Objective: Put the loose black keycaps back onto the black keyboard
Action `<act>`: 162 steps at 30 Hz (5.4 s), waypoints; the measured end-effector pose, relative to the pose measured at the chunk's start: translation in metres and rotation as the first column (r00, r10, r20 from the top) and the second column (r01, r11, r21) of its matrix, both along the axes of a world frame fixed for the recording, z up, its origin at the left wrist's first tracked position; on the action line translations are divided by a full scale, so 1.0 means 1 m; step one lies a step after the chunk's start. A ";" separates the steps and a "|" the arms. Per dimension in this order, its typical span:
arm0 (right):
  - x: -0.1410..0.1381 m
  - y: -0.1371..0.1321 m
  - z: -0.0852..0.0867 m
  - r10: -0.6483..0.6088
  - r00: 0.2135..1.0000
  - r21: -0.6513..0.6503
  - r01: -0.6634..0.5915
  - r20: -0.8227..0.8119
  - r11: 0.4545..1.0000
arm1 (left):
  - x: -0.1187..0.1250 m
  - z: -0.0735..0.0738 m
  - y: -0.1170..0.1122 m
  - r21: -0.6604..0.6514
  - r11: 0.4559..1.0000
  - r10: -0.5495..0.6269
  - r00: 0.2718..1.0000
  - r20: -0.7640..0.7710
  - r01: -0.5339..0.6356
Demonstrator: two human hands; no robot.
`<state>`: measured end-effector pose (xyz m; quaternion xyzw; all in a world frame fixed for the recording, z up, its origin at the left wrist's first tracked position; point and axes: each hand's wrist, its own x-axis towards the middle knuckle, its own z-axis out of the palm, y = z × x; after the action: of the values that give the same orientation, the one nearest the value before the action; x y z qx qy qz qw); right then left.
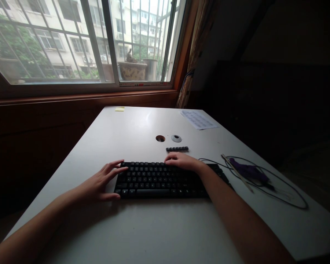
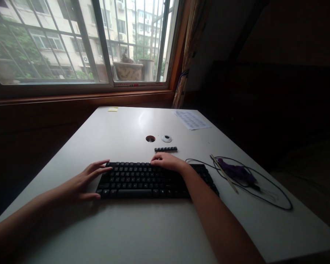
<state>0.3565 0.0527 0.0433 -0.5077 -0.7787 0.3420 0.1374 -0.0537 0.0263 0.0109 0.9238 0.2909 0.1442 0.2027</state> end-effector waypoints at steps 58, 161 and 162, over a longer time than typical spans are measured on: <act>0.011 0.010 -0.025 -0.271 0.960 0.415 0.220 0.069 0.883 | -0.002 -0.005 0.003 0.009 1.000 -0.001 1.000 0.000 0.001; 0.031 0.000 0.007 -0.019 0.999 -0.214 0.012 -0.030 0.977 | -0.003 -0.005 0.002 0.008 1.000 0.009 0.999 -0.040 -0.009; 0.031 0.000 0.008 -0.025 0.999 -0.208 0.019 -0.024 0.978 | -0.003 -0.004 0.002 0.009 1.000 0.010 0.999 -0.043 -0.010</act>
<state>0.3873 0.0524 0.0509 -0.5231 -0.7313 0.4265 0.0979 -0.0565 0.0288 0.0064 0.9262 0.2992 0.1267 0.1914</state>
